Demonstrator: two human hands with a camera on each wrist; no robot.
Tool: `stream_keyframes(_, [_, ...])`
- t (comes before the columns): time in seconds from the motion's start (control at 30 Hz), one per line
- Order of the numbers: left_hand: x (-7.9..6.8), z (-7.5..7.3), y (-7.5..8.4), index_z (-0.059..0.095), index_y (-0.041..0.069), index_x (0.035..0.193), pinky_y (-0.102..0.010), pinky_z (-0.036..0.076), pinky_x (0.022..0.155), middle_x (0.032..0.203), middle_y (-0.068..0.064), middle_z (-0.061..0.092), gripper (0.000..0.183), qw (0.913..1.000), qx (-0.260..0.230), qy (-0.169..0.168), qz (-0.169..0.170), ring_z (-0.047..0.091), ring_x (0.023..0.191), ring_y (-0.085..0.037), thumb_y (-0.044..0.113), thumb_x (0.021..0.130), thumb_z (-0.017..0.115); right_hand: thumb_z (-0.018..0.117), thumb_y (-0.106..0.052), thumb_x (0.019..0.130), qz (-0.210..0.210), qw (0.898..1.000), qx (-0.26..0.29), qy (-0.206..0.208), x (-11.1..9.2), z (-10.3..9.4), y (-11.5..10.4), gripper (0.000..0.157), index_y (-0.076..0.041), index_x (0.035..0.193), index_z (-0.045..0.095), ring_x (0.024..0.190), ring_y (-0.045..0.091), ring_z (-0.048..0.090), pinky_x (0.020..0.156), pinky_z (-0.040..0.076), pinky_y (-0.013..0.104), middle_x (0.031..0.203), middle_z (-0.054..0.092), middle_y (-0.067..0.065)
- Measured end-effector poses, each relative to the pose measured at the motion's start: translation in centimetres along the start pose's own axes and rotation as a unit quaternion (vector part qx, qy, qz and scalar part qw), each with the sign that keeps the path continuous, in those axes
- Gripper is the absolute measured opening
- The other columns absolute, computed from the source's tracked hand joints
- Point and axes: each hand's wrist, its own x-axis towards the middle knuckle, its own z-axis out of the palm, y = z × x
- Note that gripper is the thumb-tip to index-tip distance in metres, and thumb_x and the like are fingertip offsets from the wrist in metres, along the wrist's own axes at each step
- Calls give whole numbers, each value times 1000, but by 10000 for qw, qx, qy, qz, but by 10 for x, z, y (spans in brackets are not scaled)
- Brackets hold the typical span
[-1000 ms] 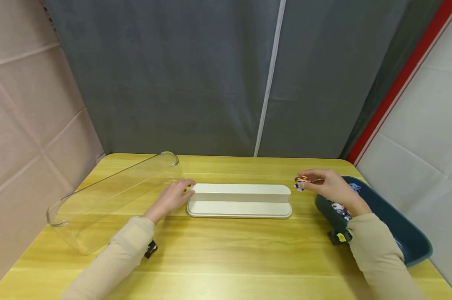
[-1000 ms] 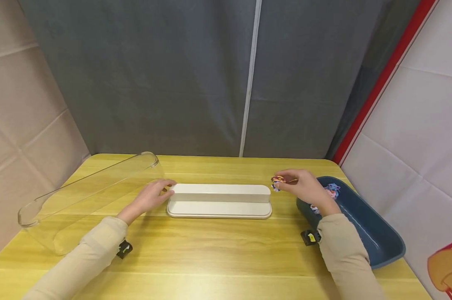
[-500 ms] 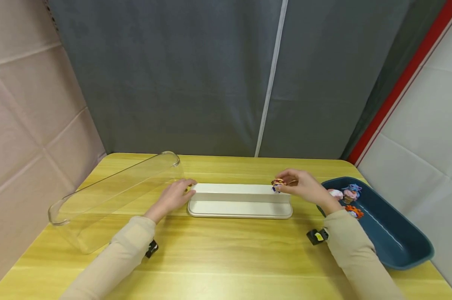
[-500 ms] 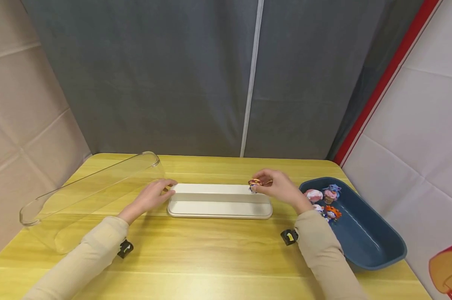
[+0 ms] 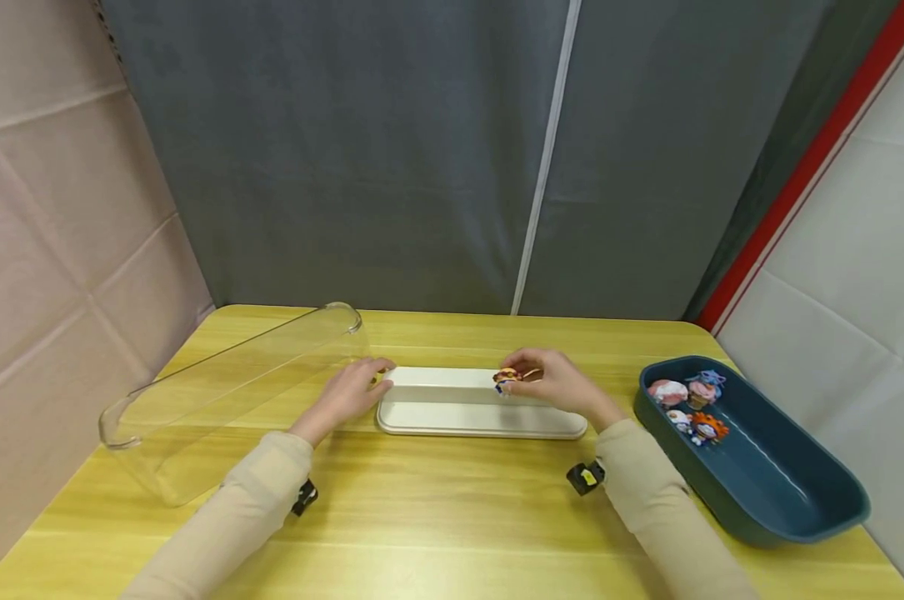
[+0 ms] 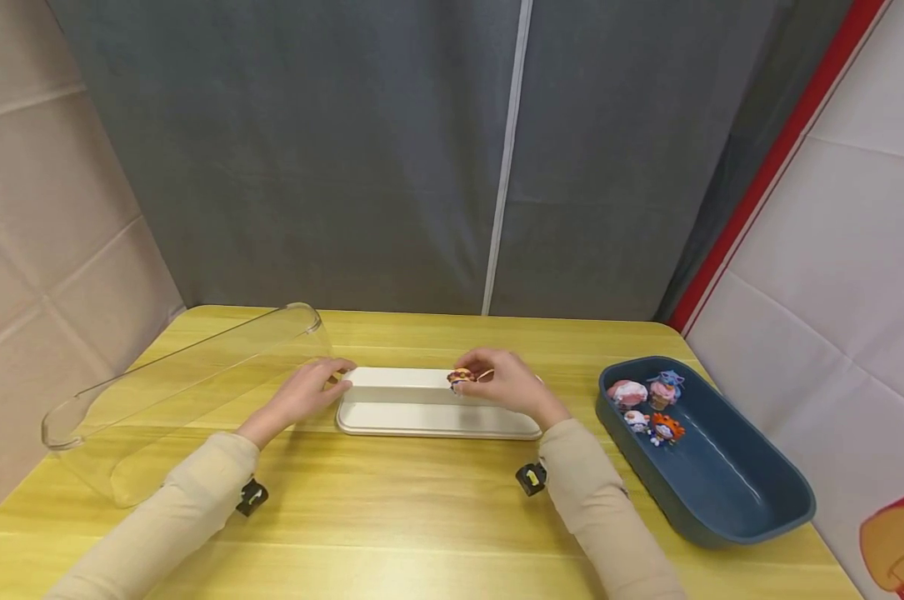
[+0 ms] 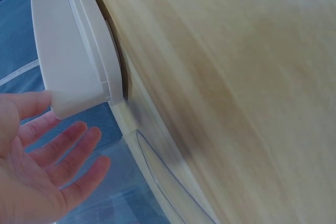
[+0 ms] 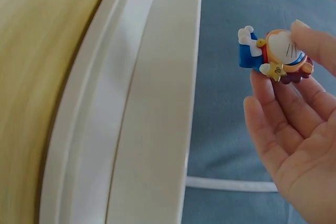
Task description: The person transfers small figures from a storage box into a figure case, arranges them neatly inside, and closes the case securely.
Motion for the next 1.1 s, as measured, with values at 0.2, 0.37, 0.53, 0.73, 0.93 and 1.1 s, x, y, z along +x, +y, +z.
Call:
stream_keyframes(0.2, [0,-1,1,55,7,115,-39,46,71,108,-11,57,30,10000,6,18,56,56,90,-25,21,88,55,66,-12,80,-44,9998,183,-70,8,17,0,27,-1,103,60,86,17,56,74,48,32,93,61,4])
stream_keyframes(0.37, [0,0,1,55,8,115,-40,46,71,107,-11,57,30,10000,17,6,50,55,90,-25,21,88,55,67,-11,79,-17,9996,243,-160,15,31,2,29,1,105,59,86,16,56,74,48,29,93,61,3])
stream_keyframes(0.53, [0,0,0,55,7,115,-39,46,71,108,-11,57,30,10000,-3,10,43,56,90,-25,21,88,56,67,-12,78,-89,9994,225,-229,23,43,0,30,0,105,60,85,15,56,73,48,26,93,61,2])
stream_keyframes(0.73, [0,0,-1,55,7,115,-40,46,71,108,-12,57,30,10000,-26,-1,35,56,90,-26,20,88,56,66,-9,79,-112,9991,272,-311,31,56,-3,31,3,107,59,86,19,57,74,48,28,95,61,8])
stream_keyframes(0.93, [1,1,-2,56,7,115,-40,46,72,109,-11,56,30,10000,-10,6,12,56,91,-25,21,88,56,65,-6,80,-142,9990,298,-307,38,68,-5,28,4,105,59,85,22,57,74,47,33,94,61,11])
stream_keyframes(1.1, [1,1,-1,56,8,115,-40,46,73,109,-11,57,30,10000,-1,11,-52,55,92,-25,21,88,56,67,-13,79,18,9995,176,-278,41,75,-9,28,-2,105,61,81,14,57,72,47,27,92,62,3])
